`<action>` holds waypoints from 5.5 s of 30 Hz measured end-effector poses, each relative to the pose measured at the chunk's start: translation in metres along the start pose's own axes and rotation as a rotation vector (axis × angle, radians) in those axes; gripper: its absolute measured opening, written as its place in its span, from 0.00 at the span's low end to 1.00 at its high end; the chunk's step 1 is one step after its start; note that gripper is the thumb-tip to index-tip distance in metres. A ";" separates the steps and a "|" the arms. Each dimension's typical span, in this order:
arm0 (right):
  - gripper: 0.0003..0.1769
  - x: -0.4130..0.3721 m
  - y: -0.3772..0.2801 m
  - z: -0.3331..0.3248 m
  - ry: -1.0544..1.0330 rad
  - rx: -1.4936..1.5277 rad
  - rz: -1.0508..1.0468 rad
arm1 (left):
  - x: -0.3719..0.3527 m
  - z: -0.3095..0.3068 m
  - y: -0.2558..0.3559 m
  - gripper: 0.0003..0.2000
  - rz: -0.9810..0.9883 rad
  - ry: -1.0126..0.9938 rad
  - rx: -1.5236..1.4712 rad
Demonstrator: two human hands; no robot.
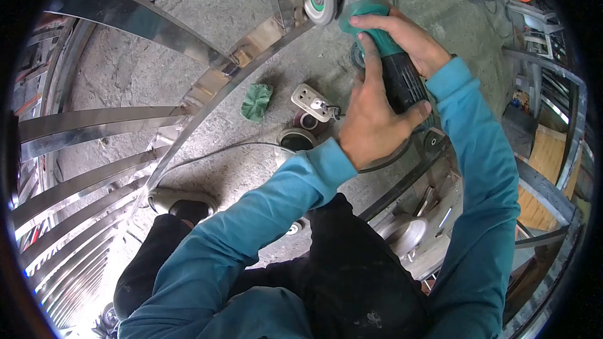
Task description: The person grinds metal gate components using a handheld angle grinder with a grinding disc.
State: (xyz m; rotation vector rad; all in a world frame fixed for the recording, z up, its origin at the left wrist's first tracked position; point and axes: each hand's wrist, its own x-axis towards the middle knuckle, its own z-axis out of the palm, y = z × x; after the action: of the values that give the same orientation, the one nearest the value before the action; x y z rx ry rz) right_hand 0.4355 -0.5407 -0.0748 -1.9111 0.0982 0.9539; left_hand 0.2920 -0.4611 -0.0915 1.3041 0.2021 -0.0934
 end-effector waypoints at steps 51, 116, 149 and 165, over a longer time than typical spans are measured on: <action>0.27 -0.045 0.016 0.022 0.108 0.246 0.090 | -0.049 0.002 0.005 0.60 -0.076 -0.005 -0.057; 0.52 -0.076 0.014 0.048 0.024 -0.671 -0.335 | -0.083 0.033 -0.047 0.75 0.006 -0.140 -0.496; 0.50 -0.071 -0.029 0.073 -0.017 -0.870 -0.360 | -0.070 0.018 -0.023 0.67 0.020 -0.035 -0.737; 0.52 -0.048 -0.037 0.091 -0.078 -0.865 -0.393 | -0.055 0.000 -0.028 0.63 0.044 0.025 -0.802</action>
State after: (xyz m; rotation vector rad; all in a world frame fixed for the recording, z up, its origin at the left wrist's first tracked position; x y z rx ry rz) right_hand 0.3662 -0.4646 -0.0383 -2.5182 -0.8308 0.8574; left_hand 0.2335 -0.4707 -0.1070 0.5103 0.2024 0.0418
